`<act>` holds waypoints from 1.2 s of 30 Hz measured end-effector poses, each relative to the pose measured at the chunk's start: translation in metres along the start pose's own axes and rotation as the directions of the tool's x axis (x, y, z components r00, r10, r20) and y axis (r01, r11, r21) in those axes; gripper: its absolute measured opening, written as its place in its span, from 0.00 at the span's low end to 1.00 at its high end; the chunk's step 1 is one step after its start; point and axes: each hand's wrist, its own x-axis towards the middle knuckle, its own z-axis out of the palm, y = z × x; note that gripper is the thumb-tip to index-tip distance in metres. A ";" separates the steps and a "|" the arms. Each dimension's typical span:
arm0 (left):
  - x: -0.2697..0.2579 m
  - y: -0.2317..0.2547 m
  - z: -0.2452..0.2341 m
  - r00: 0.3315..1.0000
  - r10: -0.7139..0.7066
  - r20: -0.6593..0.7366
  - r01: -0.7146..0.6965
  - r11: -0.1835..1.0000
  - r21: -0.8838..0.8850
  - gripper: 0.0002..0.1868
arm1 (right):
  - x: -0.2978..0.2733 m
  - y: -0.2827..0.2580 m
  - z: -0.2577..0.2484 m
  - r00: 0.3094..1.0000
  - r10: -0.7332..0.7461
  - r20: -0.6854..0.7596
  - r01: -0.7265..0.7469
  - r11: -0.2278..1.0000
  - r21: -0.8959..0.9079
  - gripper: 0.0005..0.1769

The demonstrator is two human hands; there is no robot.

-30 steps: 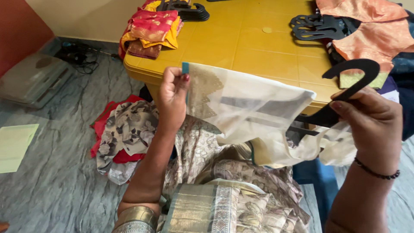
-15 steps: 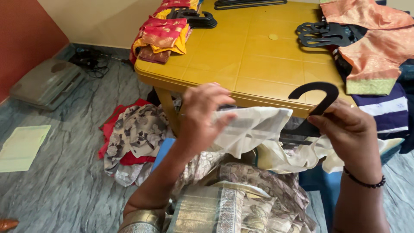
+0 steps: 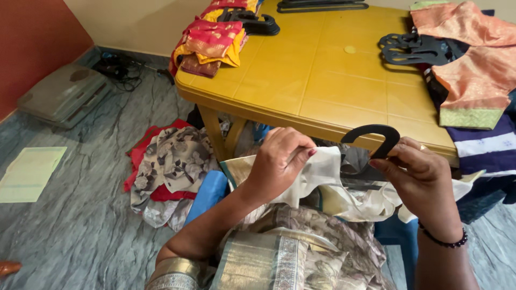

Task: The person places several traditional blouses onto black plastic hangers. They smooth the fabric on a yellow table, insert the hanger, and adjust the sleeves and neckline before setting the items aside.

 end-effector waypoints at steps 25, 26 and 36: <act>0.010 -0.064 -0.113 0.952 -0.281 -0.126 0.291 0.954 0.076 0.42 | -0.012 0.017 -0.028 0.938 0.045 -0.343 0.032 0.976 0.217 0.04; 0.010 -0.074 -0.116 0.945 -0.320 -0.066 0.321 0.947 -0.005 0.45 | -0.013 0.019 -0.029 0.933 0.057 -0.356 0.029 0.972 0.232 0.04; -0.002 -0.104 -0.085 0.919 -0.381 -0.103 0.313 0.863 -0.395 0.12 | -0.013 0.032 -0.039 0.934 0.128 -0.333 -0.039 0.965 0.260 0.06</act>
